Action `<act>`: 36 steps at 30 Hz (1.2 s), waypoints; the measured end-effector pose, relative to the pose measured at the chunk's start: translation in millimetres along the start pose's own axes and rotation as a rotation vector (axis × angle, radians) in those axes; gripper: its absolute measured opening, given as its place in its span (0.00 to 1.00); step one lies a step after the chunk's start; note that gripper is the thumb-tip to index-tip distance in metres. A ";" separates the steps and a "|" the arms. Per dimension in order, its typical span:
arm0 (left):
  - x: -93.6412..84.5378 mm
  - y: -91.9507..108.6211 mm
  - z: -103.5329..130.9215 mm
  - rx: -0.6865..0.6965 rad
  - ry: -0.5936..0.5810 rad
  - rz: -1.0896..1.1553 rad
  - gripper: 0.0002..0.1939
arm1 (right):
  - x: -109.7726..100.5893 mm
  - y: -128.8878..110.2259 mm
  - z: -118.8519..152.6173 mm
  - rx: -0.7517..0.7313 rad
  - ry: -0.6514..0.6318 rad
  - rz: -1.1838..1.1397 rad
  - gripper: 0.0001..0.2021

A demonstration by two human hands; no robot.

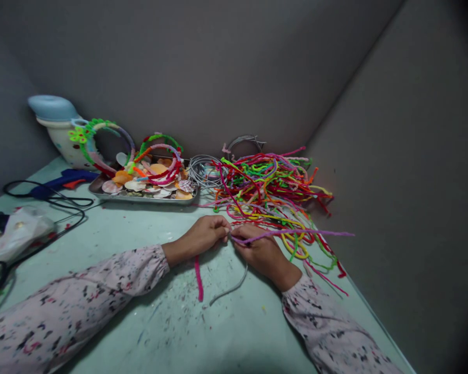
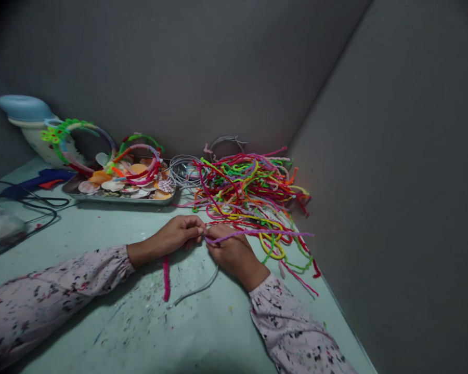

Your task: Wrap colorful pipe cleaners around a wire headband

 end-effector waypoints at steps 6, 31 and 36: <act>-1.7 -1.0 -0.7 0.003 0.008 0.026 0.07 | 3.5 3.1 1.4 -0.033 0.073 0.013 0.09; 0.8 3.9 5.0 0.093 -0.043 0.014 0.05 | 4.2 5.0 -5.8 0.514 -0.048 -0.598 0.09; 0.9 5.3 5.4 0.068 -0.050 0.021 0.06 | 1.2 4.5 -7.0 0.522 -0.100 -0.623 0.09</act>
Point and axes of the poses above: each hand's wrist, its own z-axis away from the middle knuckle, its own x-axis out of the palm, y = z × x, the point moved 2 cm from there along -z, towards the middle knuckle, and after that the axes turned 6 degrees about x, right-handed, at the moved point
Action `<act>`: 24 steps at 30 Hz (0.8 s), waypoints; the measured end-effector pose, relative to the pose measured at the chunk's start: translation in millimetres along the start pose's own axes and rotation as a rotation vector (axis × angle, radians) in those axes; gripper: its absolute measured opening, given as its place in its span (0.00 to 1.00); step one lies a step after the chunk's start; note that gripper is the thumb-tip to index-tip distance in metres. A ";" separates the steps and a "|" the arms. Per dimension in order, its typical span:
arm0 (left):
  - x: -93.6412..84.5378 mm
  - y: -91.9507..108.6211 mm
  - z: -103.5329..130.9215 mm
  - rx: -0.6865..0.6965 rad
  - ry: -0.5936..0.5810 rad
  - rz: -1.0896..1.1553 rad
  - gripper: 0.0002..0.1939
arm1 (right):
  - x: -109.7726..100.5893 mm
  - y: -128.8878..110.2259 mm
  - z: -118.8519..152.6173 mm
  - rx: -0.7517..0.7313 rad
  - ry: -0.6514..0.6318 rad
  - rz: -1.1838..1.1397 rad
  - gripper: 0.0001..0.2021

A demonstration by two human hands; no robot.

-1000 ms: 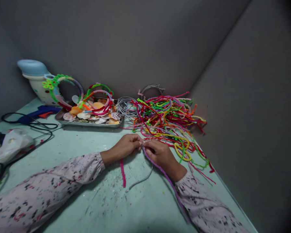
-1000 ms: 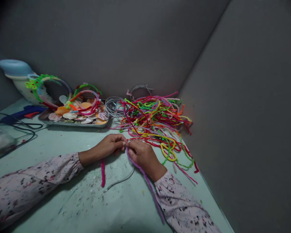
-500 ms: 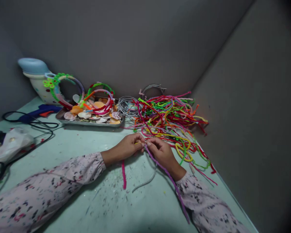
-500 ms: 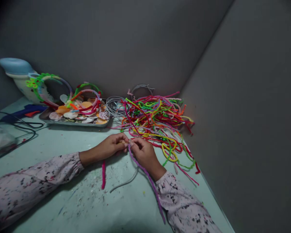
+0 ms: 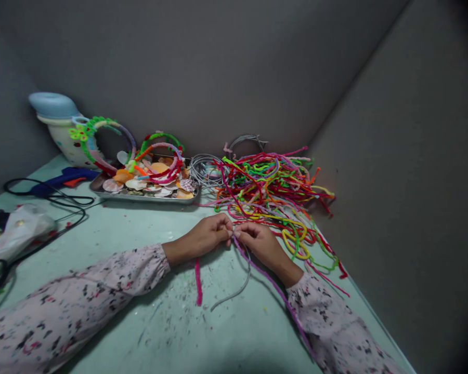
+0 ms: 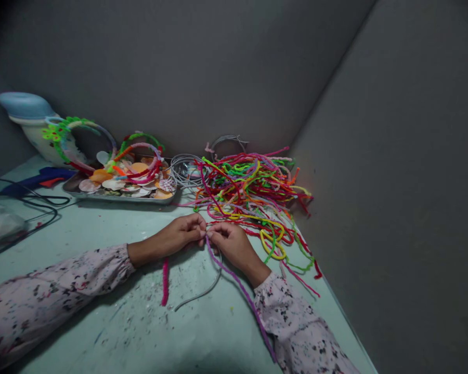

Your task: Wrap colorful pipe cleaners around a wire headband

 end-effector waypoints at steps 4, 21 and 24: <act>0.6 0.1 -0.1 -0.015 -0.010 0.013 0.07 | -0.4 0.4 0.3 -0.027 -0.033 -0.001 0.09; -0.4 -4.1 -2.1 -0.026 0.004 0.009 0.06 | 2.0 6.7 3.1 -0.280 0.094 0.355 0.07; -0.2 -4.4 -2.5 -0.027 -0.001 0.019 0.06 | 2.5 3.9 4.2 -0.345 0.117 0.424 0.07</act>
Point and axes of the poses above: each hand's wrist, its own z-axis away from the middle knuckle, its own x-axis out of the palm, y = z × x, the point moved 2 cm from there along -z, towards the middle knuckle, and after that the axes turned 6 degrees about x, right-handed, at the moved point
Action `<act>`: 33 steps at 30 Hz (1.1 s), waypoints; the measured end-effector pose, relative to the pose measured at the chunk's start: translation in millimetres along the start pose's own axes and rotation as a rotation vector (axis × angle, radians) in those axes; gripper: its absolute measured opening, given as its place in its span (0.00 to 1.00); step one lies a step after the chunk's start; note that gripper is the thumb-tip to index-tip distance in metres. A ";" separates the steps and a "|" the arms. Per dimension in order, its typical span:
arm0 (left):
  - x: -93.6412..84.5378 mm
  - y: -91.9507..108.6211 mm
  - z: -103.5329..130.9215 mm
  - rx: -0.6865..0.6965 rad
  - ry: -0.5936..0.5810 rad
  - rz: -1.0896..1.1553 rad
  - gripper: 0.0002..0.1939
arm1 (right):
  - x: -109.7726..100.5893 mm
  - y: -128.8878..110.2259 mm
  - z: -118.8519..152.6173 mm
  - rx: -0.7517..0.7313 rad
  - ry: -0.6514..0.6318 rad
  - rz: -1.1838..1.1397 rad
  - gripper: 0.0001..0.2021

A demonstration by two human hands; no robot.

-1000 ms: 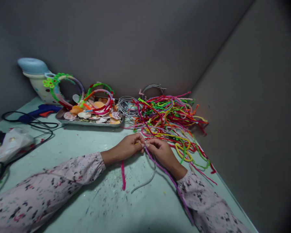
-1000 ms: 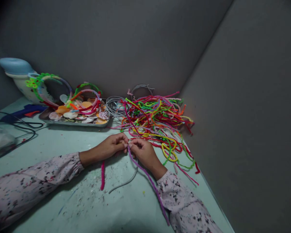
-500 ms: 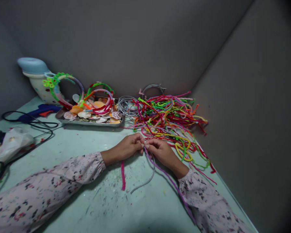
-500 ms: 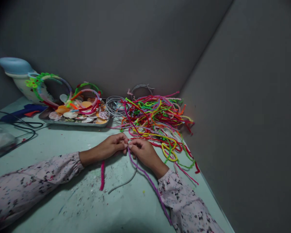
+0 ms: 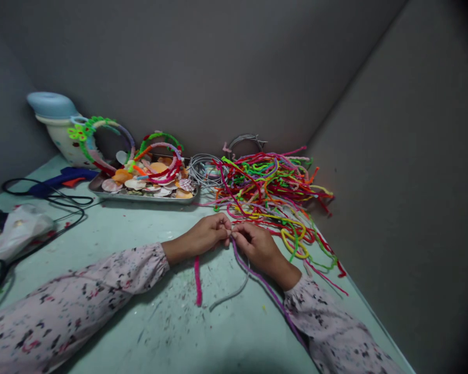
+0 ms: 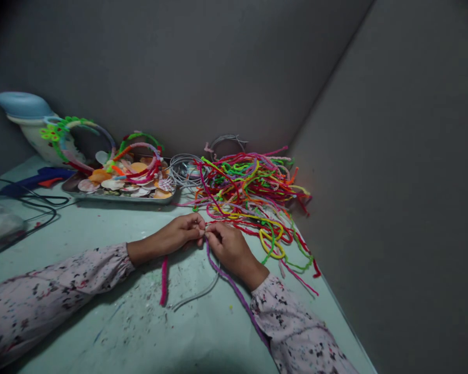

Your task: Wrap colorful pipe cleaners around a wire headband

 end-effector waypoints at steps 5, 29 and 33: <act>-0.3 1.1 -0.5 -0.010 -0.007 -0.001 0.06 | -1.9 -2.0 0.8 -0.007 -0.014 0.001 0.07; -0.7 -1.4 -1.4 -0.007 0.000 -0.031 0.05 | 2.9 -5.0 1.0 -0.105 0.051 0.239 0.08; -1.0 0.5 -0.5 -0.005 0.006 -0.034 0.05 | 2.4 -6.8 1.9 -0.118 0.060 0.254 0.08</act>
Point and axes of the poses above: each hand's wrist, its own z-axis away from the middle knuckle, its own x-axis out of the palm, y = z × x, the point moved 2 cm from there along -z, towards the middle knuckle, and after that the axes turned 6 degrees about x, right-handed, at the moved point
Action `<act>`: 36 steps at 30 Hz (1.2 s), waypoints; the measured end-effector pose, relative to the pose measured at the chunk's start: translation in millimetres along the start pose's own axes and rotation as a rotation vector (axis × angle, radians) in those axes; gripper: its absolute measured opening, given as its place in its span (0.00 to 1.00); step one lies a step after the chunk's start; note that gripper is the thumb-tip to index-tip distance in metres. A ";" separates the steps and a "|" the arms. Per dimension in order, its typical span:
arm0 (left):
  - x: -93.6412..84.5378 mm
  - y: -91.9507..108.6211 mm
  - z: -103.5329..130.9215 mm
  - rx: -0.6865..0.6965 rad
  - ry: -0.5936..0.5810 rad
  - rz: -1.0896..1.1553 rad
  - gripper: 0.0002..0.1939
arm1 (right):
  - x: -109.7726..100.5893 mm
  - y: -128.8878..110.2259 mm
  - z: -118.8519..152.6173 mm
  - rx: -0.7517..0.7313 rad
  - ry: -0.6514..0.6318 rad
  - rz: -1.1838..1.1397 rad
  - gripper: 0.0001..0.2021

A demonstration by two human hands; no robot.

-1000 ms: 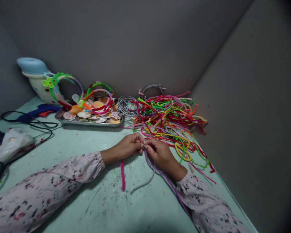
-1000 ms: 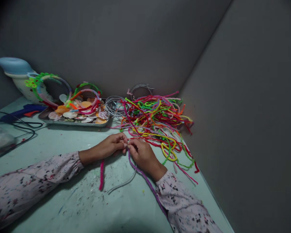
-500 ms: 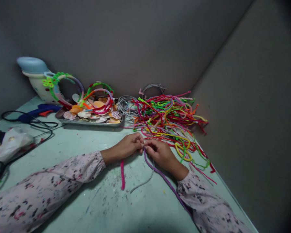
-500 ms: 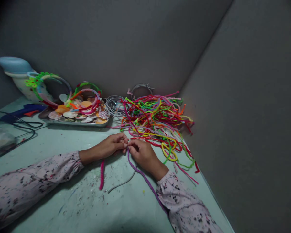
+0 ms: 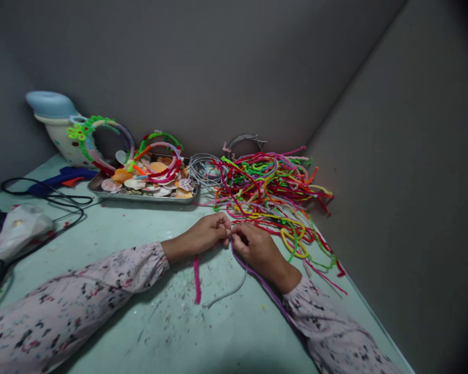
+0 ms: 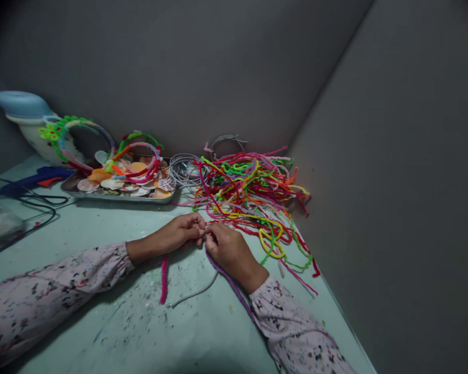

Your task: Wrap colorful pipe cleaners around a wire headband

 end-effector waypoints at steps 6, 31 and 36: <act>-0.2 1.5 -0.1 -0.010 0.001 0.008 0.05 | -2.0 0.9 2.1 -0.018 -0.017 -0.042 0.09; 1.9 2.4 -0.7 0.003 -0.016 0.031 0.05 | 2.8 -2.0 5.7 -0.009 0.022 0.180 0.07; 1.3 -0.6 -0.7 -0.018 -0.017 0.047 0.06 | 1.1 -2.2 6.4 -0.004 0.011 0.129 0.09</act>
Point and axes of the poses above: each hand's wrist, its own z-axis away from the middle knuckle, its own x-axis out of the palm, y = z × x, the point moved 2 cm from there along -z, towards the middle knuckle, and after that the axes turned 6 degrees about x, right-handed, at the moved point
